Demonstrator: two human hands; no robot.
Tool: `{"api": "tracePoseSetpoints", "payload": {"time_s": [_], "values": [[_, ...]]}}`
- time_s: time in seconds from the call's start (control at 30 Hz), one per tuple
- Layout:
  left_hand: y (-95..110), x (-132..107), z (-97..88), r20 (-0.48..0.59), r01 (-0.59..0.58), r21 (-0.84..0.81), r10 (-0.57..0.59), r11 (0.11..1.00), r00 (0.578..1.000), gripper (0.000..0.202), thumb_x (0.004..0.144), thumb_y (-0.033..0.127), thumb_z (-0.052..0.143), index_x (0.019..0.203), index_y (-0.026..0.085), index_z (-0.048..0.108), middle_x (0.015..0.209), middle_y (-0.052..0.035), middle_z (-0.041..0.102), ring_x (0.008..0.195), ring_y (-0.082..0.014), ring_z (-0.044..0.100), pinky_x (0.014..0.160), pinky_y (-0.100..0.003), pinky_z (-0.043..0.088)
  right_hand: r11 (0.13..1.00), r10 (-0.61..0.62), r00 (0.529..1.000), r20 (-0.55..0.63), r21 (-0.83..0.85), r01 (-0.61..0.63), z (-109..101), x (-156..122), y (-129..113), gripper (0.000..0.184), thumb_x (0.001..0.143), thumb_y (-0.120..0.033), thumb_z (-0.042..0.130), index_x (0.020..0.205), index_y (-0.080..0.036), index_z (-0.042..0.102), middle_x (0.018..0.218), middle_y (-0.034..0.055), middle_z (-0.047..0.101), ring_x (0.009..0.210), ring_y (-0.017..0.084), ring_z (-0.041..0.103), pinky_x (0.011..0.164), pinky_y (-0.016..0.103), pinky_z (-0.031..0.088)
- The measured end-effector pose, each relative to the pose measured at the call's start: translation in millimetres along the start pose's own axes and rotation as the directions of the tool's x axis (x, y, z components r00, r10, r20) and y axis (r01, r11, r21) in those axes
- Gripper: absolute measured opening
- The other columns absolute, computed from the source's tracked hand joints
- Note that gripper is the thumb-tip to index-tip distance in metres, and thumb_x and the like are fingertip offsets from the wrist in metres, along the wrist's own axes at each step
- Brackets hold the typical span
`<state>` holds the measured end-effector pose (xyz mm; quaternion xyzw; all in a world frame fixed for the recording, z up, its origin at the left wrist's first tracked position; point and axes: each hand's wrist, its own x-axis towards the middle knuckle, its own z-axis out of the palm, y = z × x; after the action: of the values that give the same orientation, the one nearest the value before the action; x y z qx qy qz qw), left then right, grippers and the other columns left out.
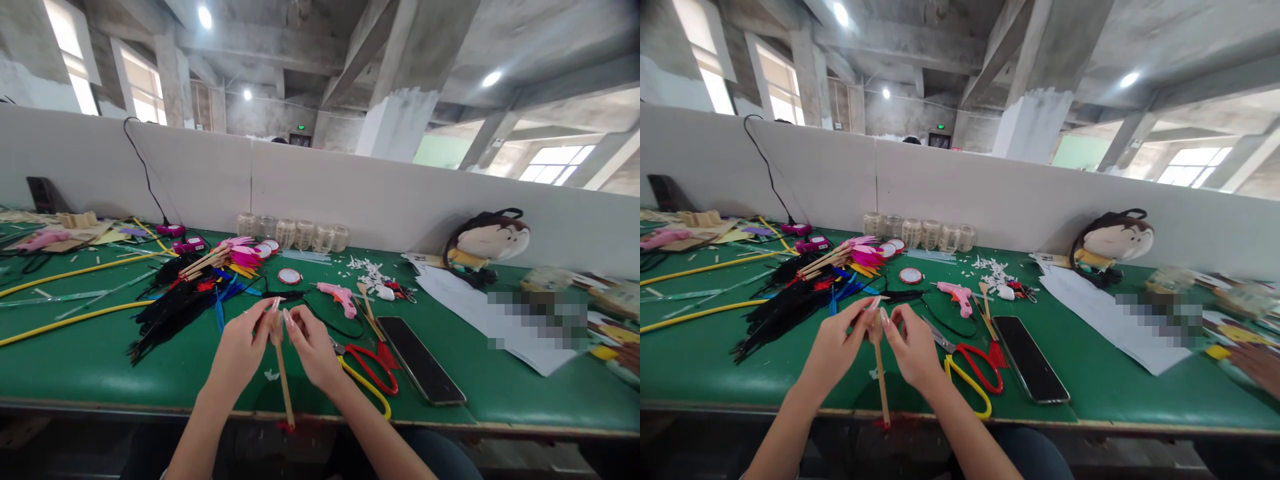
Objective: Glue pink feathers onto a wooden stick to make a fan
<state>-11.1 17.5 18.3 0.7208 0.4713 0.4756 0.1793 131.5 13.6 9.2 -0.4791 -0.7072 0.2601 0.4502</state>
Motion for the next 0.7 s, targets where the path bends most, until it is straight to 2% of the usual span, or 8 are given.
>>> {"api": "tracePoseSetpoints", "payload": {"time_s": [0.07, 0.17, 0.3, 0.53, 0.7], "values": [[4, -5, 8.1, -0.027, -0.029, 0.028, 0.03, 0.999, 0.999, 0.03, 0.086, 0.032, 0.037, 0.105, 0.018, 0.057, 0.08, -0.0049, 0.068, 0.066, -0.0166, 0.063, 0.058, -0.023, 0.047, 1.0, -0.009, 1.0, -0.009, -0.021, 0.008, 1, -1, 1, 0.025, 0.087, -0.041, 0.037, 0.075, -0.02, 0.045, 0.061, -0.0037, 0.044, 0.055, 0.011, 0.039, 0.053, 0.024, 0.028], [11, -12, 20.4, -0.128, -0.038, 0.085, 0.048, 0.996, 0.991, 0.029, 0.087, 0.03, 0.036, 0.106, 0.018, 0.053, 0.084, -0.0067, 0.068, 0.067, -0.0167, 0.063, 0.058, -0.024, 0.046, 0.999, -0.042, 0.999, 0.026, -0.014, 0.043, 3, -2, -1, 0.026, 0.09, -0.037, 0.03, 0.074, -0.02, 0.043, 0.062, -0.0032, 0.046, 0.058, 0.011, 0.042, 0.056, 0.024, 0.029], [12, -16, 31.8, -0.232, -0.058, 0.146, 0.091, 0.988, 0.968, 0.026, 0.087, 0.028, 0.037, 0.104, 0.016, 0.051, 0.076, -0.007, 0.066, 0.062, -0.0166, 0.061, 0.056, -0.025, 0.045, 0.987, -0.085, 0.996, 0.032, -0.135, 0.089, 2, -2, -4, 0.027, 0.09, -0.035, 0.029, 0.072, -0.021, 0.041, 0.065, -0.002, 0.046, 0.061, 0.012, 0.042, 0.056, 0.024, 0.027], [6, -20, 41.3, -0.35, -0.122, 0.079, 0.143, 0.989, 0.926, 0.021, 0.085, 0.023, 0.042, 0.105, 0.016, 0.045, 0.072, -0.0038, 0.06, 0.06, -0.014, 0.059, 0.056, -0.024, 0.047, 0.944, -0.198, 0.98, -0.028, -0.273, 0.183, 2, -4, -6, 0.026, 0.089, -0.029, 0.029, 0.065, -0.021, 0.035, 0.06, -0.0018, 0.041, 0.053, 0.012, 0.037, 0.052, 0.027, 0.022], [6, -22, 44.1, -0.405, -0.145, 0.089, 0.169, 0.985, 0.898, 0.022, 0.085, 0.023, 0.043, 0.105, 0.014, 0.043, 0.075, -0.0053, 0.059, 0.061, -0.0133, 0.059, 0.055, -0.024, 0.047, 0.951, -0.187, 0.982, -0.039, -0.258, 0.17, 2, -4, -6, 0.025, 0.088, -0.028, 0.033, 0.064, -0.021, 0.033, 0.06, -0.0017, 0.041, 0.054, 0.013, 0.037, 0.052, 0.027, 0.022]]}}
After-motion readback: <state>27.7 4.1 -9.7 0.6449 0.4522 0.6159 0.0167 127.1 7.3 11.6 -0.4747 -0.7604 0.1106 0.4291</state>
